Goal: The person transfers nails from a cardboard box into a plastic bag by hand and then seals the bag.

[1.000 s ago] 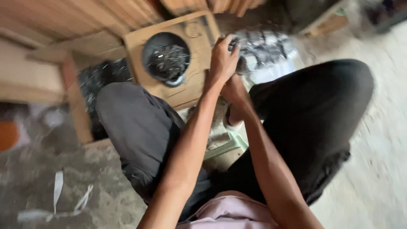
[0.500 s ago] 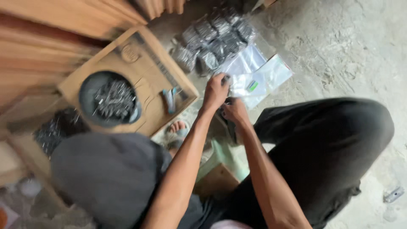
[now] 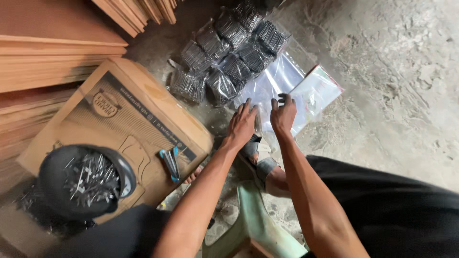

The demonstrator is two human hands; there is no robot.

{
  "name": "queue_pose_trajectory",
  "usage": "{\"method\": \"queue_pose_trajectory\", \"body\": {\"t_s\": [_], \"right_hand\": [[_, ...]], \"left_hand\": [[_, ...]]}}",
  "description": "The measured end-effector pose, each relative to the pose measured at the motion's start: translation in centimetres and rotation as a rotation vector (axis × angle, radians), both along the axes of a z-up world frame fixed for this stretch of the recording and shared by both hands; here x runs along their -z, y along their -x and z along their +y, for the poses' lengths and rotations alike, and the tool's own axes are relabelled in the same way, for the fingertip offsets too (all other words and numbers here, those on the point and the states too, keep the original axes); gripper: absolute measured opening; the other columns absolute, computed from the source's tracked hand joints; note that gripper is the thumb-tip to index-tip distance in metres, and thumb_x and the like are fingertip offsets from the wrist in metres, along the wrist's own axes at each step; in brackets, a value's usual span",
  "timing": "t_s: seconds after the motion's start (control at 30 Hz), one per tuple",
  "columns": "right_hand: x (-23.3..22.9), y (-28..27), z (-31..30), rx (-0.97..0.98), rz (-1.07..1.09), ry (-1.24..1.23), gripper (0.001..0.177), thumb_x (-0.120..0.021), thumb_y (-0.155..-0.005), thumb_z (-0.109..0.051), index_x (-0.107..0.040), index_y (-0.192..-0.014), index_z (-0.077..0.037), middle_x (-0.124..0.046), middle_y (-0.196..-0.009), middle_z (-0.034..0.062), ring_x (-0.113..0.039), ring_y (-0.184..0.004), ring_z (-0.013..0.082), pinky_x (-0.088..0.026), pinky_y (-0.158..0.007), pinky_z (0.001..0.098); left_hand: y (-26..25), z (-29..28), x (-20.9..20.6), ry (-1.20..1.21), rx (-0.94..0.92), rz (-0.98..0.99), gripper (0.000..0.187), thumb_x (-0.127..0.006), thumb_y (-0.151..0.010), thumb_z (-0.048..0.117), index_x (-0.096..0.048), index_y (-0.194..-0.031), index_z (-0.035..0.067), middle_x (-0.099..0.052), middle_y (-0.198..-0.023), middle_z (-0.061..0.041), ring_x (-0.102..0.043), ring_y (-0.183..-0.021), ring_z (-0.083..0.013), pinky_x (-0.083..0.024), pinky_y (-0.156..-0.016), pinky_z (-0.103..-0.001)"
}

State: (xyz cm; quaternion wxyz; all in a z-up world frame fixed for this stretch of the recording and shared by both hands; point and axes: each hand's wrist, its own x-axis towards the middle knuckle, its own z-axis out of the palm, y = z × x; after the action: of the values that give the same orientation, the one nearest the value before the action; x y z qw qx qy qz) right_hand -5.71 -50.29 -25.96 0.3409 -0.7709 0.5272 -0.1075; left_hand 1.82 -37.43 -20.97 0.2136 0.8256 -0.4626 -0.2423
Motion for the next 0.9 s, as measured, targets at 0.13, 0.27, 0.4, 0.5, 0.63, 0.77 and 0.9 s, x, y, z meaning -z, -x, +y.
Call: {"method": "queue_pose_trajectory", "body": {"t_s": [0.13,0.27,0.4,0.5,0.63,0.77,0.9], "right_hand": [[3.4,-1.7,-1.6,-0.116,-0.01,0.157,0.024,-0.07,-0.076,-0.02,-0.063,-0.093,-0.006,-0.059,-0.085,0.0141,-0.057,-0.086,0.0339,-0.042,-0.08,0.0419],[2.7,-2.2,-0.7,-0.047,-0.039,0.309,0.007,-0.065,-0.079,-0.014,-0.062,-0.082,-0.008,-0.055,-0.08,0.0097,-0.055,-0.08,0.0297,-0.039,-0.079,0.0367],[-2.3,-2.5,2.4,0.127,-0.151,0.306,0.013,-0.061,-0.083,-0.018,-0.055,-0.082,-0.006,-0.053,-0.077,0.0138,-0.056,-0.079,0.0361,-0.044,-0.07,0.0429],[-7.9,-2.3,5.4,0.31,-0.389,-0.12,0.023,-0.058,-0.087,-0.031,-0.056,-0.09,-0.008,-0.059,-0.088,0.0133,-0.058,-0.093,0.0313,-0.045,-0.078,0.0419],[-12.0,-1.4,7.7,0.44,-0.678,-0.632,0.017,-0.06,-0.086,-0.023,-0.06,-0.082,-0.006,-0.059,-0.081,0.006,-0.055,-0.078,0.0159,-0.047,-0.071,0.0288],[-15.7,-1.5,9.5,0.369,-0.753,-0.741,0.013,-0.061,-0.086,-0.021,-0.06,-0.078,-0.01,-0.056,-0.075,-0.0001,-0.052,-0.07,0.0123,-0.046,-0.063,0.0254],[-17.4,-2.9,11.7,0.218,-0.785,-0.811,0.013,-0.06,-0.085,-0.019,-0.06,-0.077,-0.009,-0.056,-0.073,0.0016,-0.055,-0.068,0.0126,-0.049,-0.064,0.0263]], "left_hand": [[-0.1,-0.7,-0.1,-0.024,-0.051,0.039,0.033,-0.048,-0.082,-0.005,-0.055,-0.114,-0.003,-0.042,-0.125,-0.028,-0.048,-0.111,-0.0388,-0.049,-0.076,-0.041],[0.5,-0.5,0.6,0.026,-0.231,0.179,0.029,-0.049,-0.084,-0.007,-0.054,-0.113,-0.007,-0.042,-0.12,-0.031,-0.051,-0.106,-0.0399,-0.052,-0.072,-0.041],[0.4,-0.5,-3.4,0.055,-0.527,0.445,0.037,-0.047,-0.089,0.01,-0.046,-0.123,-0.001,-0.044,-0.119,-0.024,-0.05,-0.108,-0.0391,-0.048,-0.081,-0.046],[0.8,-0.1,-6.8,0.074,-0.884,0.664,0.045,-0.045,-0.087,0.032,-0.049,-0.125,0.007,-0.051,-0.119,-0.018,-0.051,-0.113,-0.032,-0.043,-0.093,-0.041],[0.6,1.6,-10.9,0.476,-1.222,1.297,0.064,-0.043,-0.088,0.05,-0.048,-0.124,-0.003,-0.053,-0.119,-0.024,-0.056,-0.105,-0.0338,-0.047,-0.089,-0.043],[0.9,4.6,-10.5,0.78,-1.175,1.241,0.046,-0.059,-0.085,0.04,-0.059,-0.107,-0.001,-0.064,-0.097,-0.017,-0.065,-0.083,-0.0265,-0.056,-0.067,-0.039],[0.5,8.3,-14.7,0.884,-1.195,0.969,0.034,-0.064,-0.084,0.026,-0.062,-0.105,-0.002,-0.064,-0.094,-0.02,-0.066,-0.077,-0.0269,-0.057,-0.058,-0.034]]}}
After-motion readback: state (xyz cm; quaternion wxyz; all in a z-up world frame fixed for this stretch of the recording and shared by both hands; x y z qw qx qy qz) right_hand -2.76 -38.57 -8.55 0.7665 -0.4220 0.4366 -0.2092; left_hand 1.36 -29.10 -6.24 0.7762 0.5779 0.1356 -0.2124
